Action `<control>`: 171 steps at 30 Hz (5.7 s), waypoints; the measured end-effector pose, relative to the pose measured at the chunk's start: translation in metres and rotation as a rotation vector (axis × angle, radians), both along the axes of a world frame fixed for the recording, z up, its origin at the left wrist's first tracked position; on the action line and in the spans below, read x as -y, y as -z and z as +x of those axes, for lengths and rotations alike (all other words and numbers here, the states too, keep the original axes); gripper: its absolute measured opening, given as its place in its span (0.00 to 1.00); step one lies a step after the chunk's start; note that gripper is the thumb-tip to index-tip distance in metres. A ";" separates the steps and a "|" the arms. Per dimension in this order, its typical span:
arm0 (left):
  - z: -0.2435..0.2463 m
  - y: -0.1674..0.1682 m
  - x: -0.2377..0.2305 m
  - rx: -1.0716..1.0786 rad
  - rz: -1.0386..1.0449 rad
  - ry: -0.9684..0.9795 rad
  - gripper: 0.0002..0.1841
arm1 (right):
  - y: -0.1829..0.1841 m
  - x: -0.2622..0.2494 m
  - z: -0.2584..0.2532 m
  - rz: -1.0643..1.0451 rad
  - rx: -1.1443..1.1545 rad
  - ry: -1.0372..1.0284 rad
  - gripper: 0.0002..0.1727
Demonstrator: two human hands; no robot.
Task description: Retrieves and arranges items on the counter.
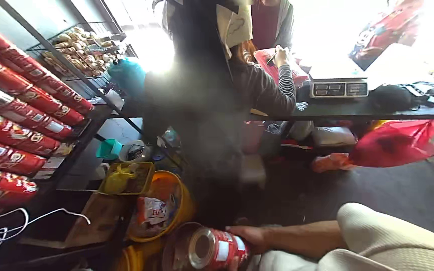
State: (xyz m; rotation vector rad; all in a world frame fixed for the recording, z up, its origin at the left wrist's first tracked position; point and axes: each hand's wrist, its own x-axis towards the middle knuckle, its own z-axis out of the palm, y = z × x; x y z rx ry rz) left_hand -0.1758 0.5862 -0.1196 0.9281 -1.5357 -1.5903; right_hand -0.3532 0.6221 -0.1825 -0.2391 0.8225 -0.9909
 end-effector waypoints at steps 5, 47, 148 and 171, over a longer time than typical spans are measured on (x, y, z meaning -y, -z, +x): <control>-0.069 0.004 -0.026 0.071 -0.071 0.291 0.38 | -0.006 -0.072 -0.056 -0.099 -0.009 0.267 0.30; -0.829 0.058 -0.102 0.066 -0.171 0.194 0.49 | -0.023 -0.243 -0.641 0.098 -0.817 0.967 0.26; -0.782 0.104 -0.053 0.387 -0.783 0.400 0.16 | -0.023 -0.077 -0.745 -0.155 -0.942 1.103 0.44; -0.797 0.116 -0.059 0.454 -0.856 0.264 0.13 | -0.008 -0.066 -0.756 0.048 -0.844 1.033 0.19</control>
